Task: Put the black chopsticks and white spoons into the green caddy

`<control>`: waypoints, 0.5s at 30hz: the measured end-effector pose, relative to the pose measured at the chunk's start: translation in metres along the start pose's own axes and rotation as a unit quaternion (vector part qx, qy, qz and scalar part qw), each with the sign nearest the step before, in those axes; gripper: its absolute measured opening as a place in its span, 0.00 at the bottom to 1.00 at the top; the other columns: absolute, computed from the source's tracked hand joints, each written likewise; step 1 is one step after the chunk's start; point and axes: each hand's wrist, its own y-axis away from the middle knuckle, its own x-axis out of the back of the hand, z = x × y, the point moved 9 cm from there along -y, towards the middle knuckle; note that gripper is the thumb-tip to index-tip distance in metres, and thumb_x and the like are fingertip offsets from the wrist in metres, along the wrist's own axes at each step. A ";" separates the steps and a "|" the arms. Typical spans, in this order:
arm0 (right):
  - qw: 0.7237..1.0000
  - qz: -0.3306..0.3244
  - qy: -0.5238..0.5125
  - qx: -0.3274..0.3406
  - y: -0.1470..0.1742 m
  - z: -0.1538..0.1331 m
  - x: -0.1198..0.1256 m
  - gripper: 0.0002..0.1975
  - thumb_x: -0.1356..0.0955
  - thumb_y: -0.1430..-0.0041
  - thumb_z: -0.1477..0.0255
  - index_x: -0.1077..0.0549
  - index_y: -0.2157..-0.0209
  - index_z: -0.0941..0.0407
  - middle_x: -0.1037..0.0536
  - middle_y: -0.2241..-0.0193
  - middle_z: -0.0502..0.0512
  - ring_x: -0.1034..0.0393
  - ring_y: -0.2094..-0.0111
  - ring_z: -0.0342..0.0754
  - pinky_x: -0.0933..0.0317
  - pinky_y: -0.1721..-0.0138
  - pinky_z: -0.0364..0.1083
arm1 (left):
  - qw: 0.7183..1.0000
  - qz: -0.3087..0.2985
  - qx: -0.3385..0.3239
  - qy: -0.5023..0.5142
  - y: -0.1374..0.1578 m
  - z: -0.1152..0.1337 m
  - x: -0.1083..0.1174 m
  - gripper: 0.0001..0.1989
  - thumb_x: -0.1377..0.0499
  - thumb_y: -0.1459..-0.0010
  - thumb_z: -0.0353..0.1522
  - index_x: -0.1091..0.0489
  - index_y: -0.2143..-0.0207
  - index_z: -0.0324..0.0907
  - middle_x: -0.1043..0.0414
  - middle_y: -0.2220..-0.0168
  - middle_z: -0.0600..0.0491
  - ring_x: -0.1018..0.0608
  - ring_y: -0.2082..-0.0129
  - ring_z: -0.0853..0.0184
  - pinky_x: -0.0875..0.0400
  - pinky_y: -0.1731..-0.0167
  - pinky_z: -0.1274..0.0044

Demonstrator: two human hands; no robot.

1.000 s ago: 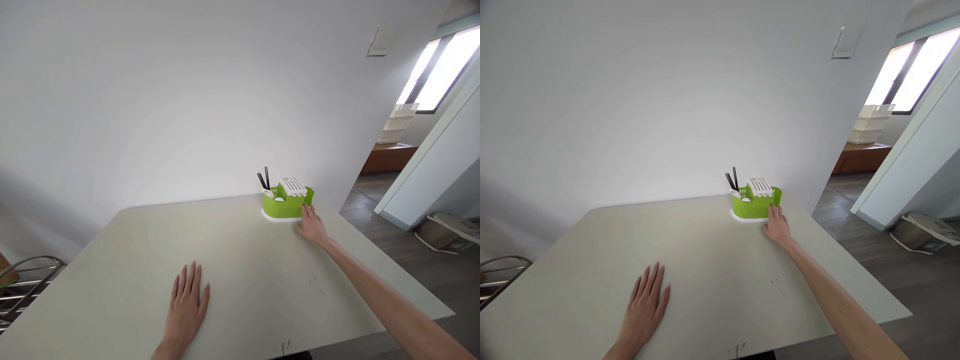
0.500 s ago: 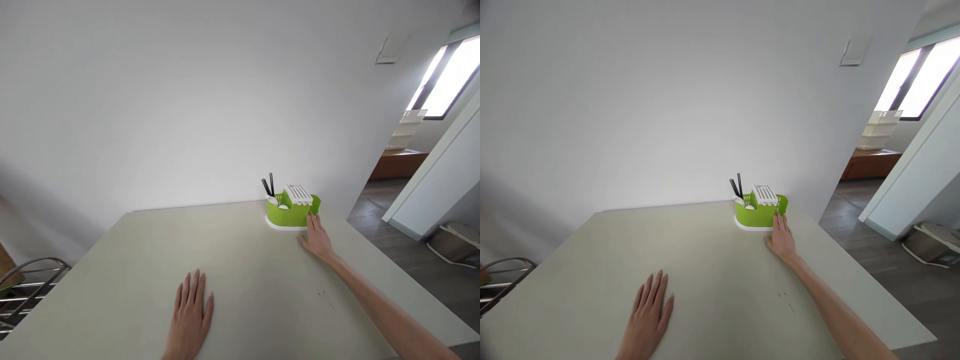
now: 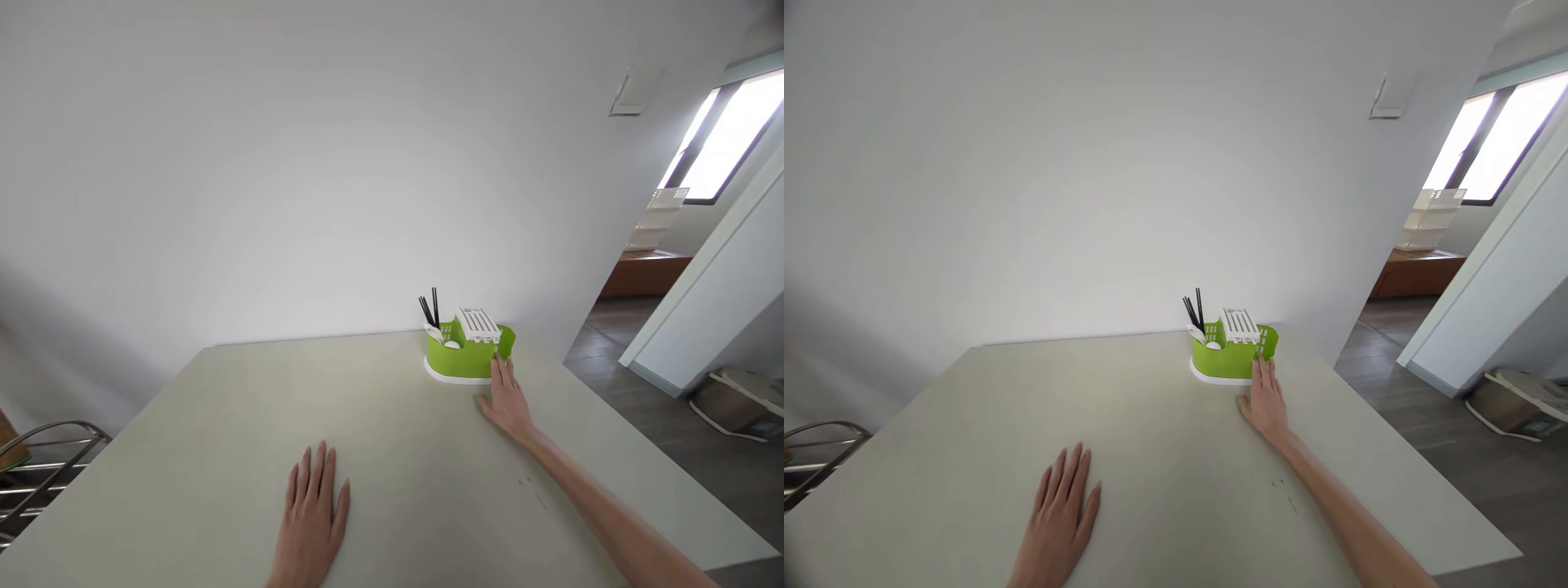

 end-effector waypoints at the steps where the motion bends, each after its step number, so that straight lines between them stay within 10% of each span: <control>1: 1.000 0.003 -0.004 0.002 0.002 -0.004 0.001 0.51 0.36 0.38 0.69 0.70 0.24 0.62 0.56 0.23 0.67 0.68 0.23 0.65 0.48 0.30 0.62 | 1.000 0.000 0.000 0.001 0.000 0.000 0.000 0.36 0.50 0.29 0.43 0.53 0.23 0.42 0.46 0.26 0.44 0.42 0.26 0.48 0.40 0.31 0.53; 15: 0.993 0.055 -0.099 0.040 0.049 -0.094 0.020 0.51 0.36 0.35 0.74 0.75 0.24 0.52 0.59 0.22 0.61 0.69 0.23 0.66 0.45 0.31 0.65 | 1.000 0.019 -0.001 0.008 0.001 -0.003 -0.006 0.33 0.52 0.28 0.44 0.44 0.26 0.38 0.43 0.27 0.43 0.41 0.26 0.47 0.41 0.31 0.52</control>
